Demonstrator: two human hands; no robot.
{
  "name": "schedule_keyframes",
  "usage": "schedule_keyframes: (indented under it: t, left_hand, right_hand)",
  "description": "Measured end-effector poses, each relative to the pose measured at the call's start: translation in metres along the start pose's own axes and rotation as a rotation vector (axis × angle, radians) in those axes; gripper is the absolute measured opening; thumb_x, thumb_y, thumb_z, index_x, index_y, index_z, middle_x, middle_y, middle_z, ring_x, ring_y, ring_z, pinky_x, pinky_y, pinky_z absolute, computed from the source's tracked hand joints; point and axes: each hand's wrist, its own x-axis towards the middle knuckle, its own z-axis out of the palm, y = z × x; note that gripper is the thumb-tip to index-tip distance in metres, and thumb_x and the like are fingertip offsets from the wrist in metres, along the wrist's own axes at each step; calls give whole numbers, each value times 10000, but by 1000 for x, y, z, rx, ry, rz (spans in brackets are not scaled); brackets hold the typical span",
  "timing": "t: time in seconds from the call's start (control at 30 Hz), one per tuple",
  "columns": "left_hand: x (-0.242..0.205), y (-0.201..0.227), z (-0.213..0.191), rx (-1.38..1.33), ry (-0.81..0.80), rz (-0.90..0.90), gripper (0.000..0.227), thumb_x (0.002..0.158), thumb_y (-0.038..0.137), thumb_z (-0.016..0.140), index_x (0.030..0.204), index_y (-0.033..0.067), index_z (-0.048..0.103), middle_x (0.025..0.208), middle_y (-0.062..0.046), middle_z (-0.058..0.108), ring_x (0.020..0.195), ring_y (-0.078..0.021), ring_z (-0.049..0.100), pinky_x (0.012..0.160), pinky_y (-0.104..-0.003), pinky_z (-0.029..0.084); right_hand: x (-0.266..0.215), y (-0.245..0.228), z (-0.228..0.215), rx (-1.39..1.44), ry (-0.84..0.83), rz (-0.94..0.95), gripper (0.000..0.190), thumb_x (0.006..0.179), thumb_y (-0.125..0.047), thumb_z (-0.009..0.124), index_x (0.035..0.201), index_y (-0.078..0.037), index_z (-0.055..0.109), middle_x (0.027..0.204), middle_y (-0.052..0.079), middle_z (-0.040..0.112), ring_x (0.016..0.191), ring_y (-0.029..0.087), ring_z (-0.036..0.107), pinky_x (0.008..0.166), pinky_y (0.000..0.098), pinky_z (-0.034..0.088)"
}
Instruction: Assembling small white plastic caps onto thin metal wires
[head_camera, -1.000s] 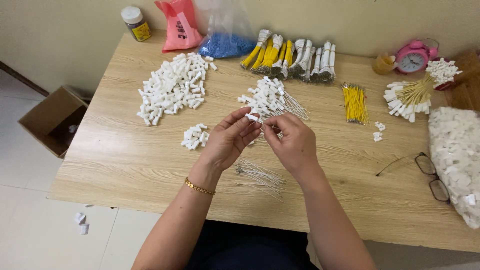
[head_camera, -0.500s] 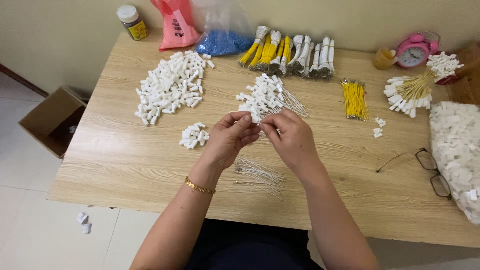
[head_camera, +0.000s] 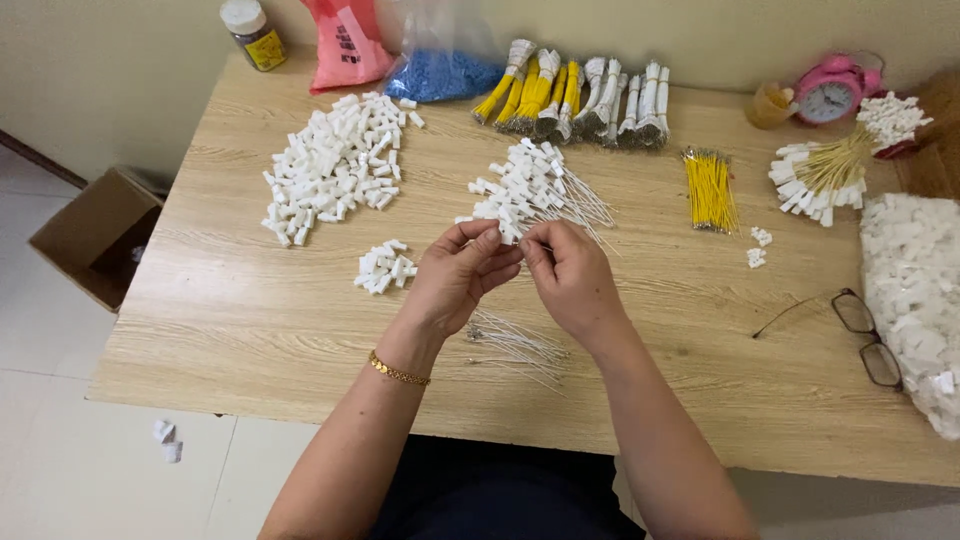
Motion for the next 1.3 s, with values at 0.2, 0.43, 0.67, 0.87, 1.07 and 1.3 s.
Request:
schedule_keyframes:
  t: [0.2,0.43,0.67,0.87,1.07,1.3]
  left_hand:
    - [12,-12,-11,-20,46,16,220,876,164,720,1037,60,613,882,-181,715,850,-304,732,785,-432,617]
    - [35,-24,-21,46,130,-8,254,894,175,700,1091,63,585,939,-182,684,857,-308,721,753,-408,618]
    - [27,-1,-59,568,264,147,373,896,156,677,1243,70,573,1089,-123,621,745,-193,709,611,-260,613]
    - [-9,-1,-107,907,291,170,280,870,139,700,1140,76,657,890,-88,649,634,-149,652,538,-245,550]
    - [-46,-16,-93,1299,245,110,270,788,252,750,1053,281,708,804,48,698,655,-116,657,597,-254,526]
    - [-56,-61,-83,1926,30,325,152,873,293,660,1004,247,723,854,-44,582,732,-255,664,593,-371,561]
  right_hand:
    - [1,10,14,-38,41,-17,77,931,-153,624,864,-117,640,726,88,629,791,305,638,718,409,504]
    - [7,41,28,-75,13,44,62,922,-158,652,880,-112,646,729,98,628,779,321,630,715,405,500]
    - [24,123,63,-213,-12,54,74,884,-200,705,891,-126,701,732,100,618,769,328,635,709,431,497]
    - [23,91,53,-385,-125,50,110,905,-166,676,986,-105,719,874,117,633,869,337,630,784,453,487]
    - [-43,43,58,-432,-733,290,319,818,-300,702,1073,-107,700,985,142,671,1017,376,634,884,499,503]
    - [-63,59,73,-451,-637,250,226,806,-313,727,944,-134,713,878,100,654,926,354,659,786,455,527]
